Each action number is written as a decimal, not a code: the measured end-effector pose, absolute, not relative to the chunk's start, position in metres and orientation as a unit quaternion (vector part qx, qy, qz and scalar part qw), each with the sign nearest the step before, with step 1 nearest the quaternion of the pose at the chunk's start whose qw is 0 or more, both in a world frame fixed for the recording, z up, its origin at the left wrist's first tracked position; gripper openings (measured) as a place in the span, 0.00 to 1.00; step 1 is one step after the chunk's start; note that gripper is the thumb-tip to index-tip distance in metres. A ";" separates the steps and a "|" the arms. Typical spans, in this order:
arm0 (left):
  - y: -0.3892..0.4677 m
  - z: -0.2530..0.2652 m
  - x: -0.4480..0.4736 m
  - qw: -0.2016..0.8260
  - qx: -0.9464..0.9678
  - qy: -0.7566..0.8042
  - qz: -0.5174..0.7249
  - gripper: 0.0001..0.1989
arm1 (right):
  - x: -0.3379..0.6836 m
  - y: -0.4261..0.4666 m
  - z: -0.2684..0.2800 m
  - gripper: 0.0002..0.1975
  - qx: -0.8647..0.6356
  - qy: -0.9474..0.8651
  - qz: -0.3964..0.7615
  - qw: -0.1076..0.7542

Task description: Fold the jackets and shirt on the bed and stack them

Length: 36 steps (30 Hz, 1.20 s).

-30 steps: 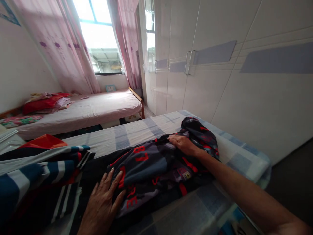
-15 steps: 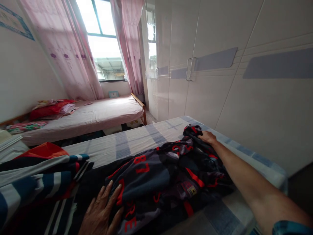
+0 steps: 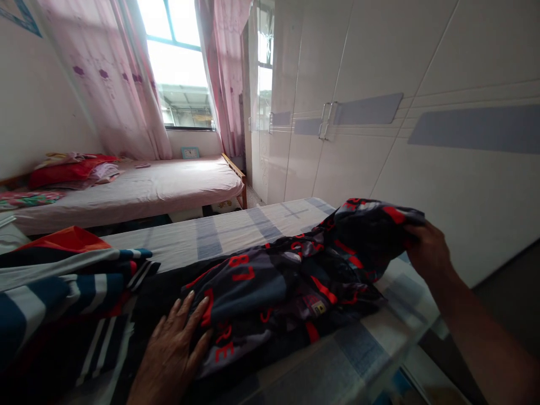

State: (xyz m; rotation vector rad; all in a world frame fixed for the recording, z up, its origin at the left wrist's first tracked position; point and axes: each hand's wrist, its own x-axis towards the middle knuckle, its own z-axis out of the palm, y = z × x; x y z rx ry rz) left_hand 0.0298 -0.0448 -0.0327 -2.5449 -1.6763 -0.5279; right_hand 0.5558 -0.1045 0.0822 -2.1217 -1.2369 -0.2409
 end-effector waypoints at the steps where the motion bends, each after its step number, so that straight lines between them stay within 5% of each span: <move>1: -0.045 -0.032 0.030 0.026 -0.823 -0.542 -0.169 0.26 | 0.539 -0.115 0.077 0.25 -0.799 -0.493 -0.080 0.335; 7: -0.047 -0.029 0.032 0.038 -0.827 -0.541 -0.149 0.26 | 0.436 -0.141 0.058 0.23 -0.624 -0.745 0.031 0.233; 12: -0.047 -0.027 0.032 0.038 -0.831 -0.535 -0.149 0.26 | 0.408 -0.132 0.050 0.28 -0.667 -0.658 -0.100 0.334; 19: -0.047 -0.024 0.033 0.043 -0.829 -0.539 -0.143 0.26 | 0.383 -0.099 0.005 0.25 -0.671 -0.729 0.014 0.137; 30: -0.053 -0.001 0.038 0.029 -0.821 -0.561 -0.104 0.24 | 0.392 -0.103 0.035 0.23 -0.602 -0.764 0.044 0.229; 33: -0.055 0.018 0.046 0.035 -0.822 -0.557 -0.115 0.24 | 0.448 -0.102 0.048 0.23 -0.711 -0.613 -0.002 0.345; 36: -0.062 0.037 0.068 -0.012 -0.851 -0.505 -0.146 0.24 | 0.504 -0.101 0.055 0.20 -0.838 -0.436 0.083 0.319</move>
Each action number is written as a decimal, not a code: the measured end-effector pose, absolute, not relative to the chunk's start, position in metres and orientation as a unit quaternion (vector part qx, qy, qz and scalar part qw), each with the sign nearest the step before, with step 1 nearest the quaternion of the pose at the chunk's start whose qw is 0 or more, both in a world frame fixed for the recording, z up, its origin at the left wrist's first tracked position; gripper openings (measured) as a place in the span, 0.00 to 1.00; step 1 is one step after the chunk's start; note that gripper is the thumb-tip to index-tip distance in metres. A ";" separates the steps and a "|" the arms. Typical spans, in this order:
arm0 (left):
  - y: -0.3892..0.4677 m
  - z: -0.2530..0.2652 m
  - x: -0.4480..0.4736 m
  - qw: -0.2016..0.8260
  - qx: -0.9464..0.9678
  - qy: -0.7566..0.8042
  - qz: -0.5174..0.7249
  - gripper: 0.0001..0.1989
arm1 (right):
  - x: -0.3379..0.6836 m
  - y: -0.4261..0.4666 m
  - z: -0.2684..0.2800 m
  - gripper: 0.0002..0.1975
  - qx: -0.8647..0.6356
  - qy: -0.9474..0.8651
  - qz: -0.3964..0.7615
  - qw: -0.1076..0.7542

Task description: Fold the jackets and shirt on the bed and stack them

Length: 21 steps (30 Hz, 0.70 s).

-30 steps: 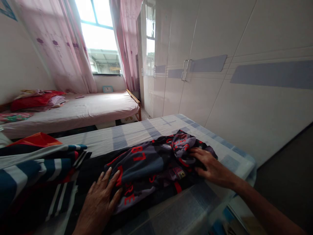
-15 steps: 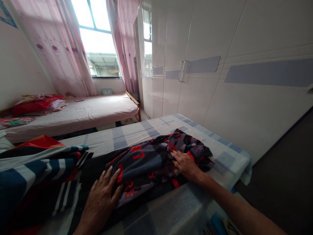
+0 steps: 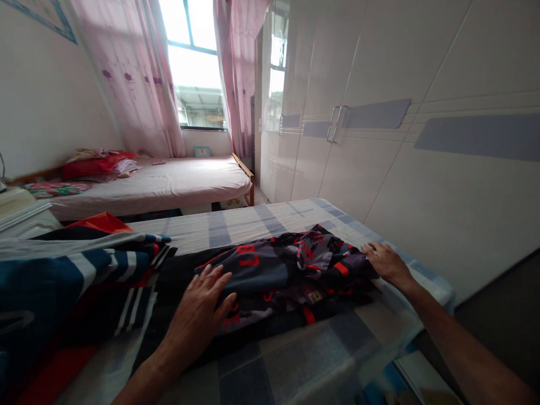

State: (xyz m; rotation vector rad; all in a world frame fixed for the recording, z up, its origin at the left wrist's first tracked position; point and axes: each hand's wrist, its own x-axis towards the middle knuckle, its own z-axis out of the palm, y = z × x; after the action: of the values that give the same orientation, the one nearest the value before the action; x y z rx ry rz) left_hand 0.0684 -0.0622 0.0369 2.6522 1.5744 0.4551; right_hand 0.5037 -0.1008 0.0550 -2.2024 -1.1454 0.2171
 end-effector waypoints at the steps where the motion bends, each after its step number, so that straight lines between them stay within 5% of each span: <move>1: -0.066 0.042 0.079 0.035 0.861 0.483 0.154 0.24 | 0.516 -0.101 0.055 0.21 -0.850 -0.410 0.132 0.304; 7: -0.079 0.061 0.152 0.140 0.889 0.404 0.165 0.27 | 0.535 -0.107 0.053 0.20 -0.751 -0.341 0.444 0.351; 15: -0.064 0.039 0.211 0.204 0.871 0.418 0.158 0.33 | 0.520 -0.094 0.058 0.22 -0.744 -0.382 0.454 0.306; 21: -0.066 0.020 0.221 0.190 0.868 0.430 0.163 0.29 | 0.512 -0.104 0.059 0.18 -0.714 -0.461 0.394 0.350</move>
State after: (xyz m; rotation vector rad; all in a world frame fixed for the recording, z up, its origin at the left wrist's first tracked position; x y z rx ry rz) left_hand 0.2210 -0.0665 0.0204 2.4385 1.2080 0.4594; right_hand 0.5118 -0.1040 0.0590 -1.8509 -1.1932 1.0199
